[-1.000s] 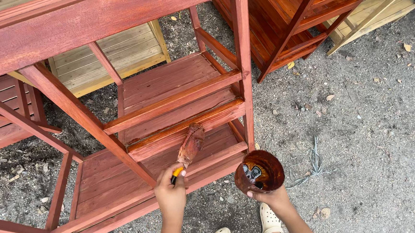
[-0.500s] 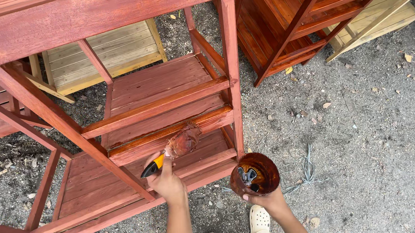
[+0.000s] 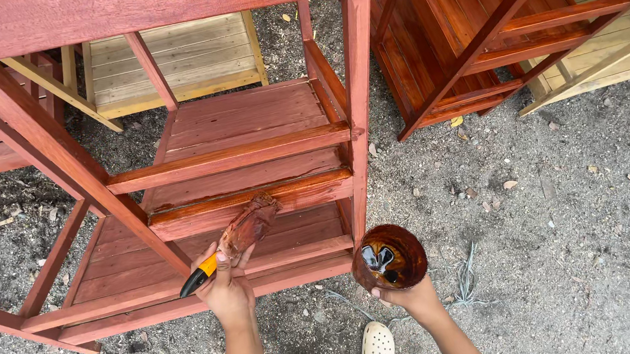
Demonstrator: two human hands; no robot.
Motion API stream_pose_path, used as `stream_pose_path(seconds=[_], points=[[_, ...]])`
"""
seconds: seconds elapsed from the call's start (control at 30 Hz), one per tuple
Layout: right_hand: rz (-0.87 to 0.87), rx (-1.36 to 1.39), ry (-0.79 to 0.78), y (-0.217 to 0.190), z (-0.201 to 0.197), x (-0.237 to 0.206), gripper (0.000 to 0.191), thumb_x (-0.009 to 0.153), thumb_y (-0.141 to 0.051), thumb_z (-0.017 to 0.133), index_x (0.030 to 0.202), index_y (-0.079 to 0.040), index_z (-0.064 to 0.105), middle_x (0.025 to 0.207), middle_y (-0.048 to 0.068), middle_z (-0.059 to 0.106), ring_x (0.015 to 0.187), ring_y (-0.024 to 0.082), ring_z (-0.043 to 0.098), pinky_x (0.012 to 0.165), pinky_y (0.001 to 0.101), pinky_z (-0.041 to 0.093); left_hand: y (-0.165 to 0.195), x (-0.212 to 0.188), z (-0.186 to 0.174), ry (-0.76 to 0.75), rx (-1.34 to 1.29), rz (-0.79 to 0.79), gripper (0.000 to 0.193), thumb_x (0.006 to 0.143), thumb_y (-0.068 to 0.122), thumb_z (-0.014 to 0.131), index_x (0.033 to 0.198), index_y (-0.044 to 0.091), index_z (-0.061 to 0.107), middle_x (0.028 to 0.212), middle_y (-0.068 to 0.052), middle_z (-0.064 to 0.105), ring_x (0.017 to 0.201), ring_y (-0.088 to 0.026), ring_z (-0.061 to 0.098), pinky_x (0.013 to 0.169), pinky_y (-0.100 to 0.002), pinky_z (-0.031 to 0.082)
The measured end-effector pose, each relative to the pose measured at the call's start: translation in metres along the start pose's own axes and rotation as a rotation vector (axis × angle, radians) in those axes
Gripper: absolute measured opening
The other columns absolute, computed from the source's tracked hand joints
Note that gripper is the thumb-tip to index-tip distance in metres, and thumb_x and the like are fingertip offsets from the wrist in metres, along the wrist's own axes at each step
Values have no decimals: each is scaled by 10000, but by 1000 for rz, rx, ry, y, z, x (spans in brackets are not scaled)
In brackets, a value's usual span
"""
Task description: The person applies reddish-brown wood stain to a small wooden shelf unit using a brush, holding a stain container in the other hand. They coat the top rails, side panels, and inner shelves of the unit, working around its frame while standing outdoors among other stained and unstained furniture pieces.
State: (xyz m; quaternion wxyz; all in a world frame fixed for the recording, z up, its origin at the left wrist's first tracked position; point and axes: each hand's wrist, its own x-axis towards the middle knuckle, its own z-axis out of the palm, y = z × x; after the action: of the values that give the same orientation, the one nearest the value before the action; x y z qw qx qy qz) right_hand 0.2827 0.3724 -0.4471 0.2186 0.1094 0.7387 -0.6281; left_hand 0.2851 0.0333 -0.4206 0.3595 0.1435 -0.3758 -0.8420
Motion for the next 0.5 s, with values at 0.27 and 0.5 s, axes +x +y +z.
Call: stream_pose_path(seconds=[0.27,0.5], points=[[-15,7,-20,4,-27,4,501,631,-33,923,1091,-10,726,985,63,793,885,144,721,800,329,597,-86,-34,46,48,76,-53,198,1003,28,708,1186,-8,641,1136,-152,645,1025,-254,662,932,-582,588],[-74,35,-5,1,-27,10,566,614,-11,918,1133,-8,690,1016,74,776,911,161,722,817,343,606,-94,-72,106,-163,416,155,254,910,48,782,1128,-4,663,1257,-167,675,1185,-266,668,1004,-369,583]])
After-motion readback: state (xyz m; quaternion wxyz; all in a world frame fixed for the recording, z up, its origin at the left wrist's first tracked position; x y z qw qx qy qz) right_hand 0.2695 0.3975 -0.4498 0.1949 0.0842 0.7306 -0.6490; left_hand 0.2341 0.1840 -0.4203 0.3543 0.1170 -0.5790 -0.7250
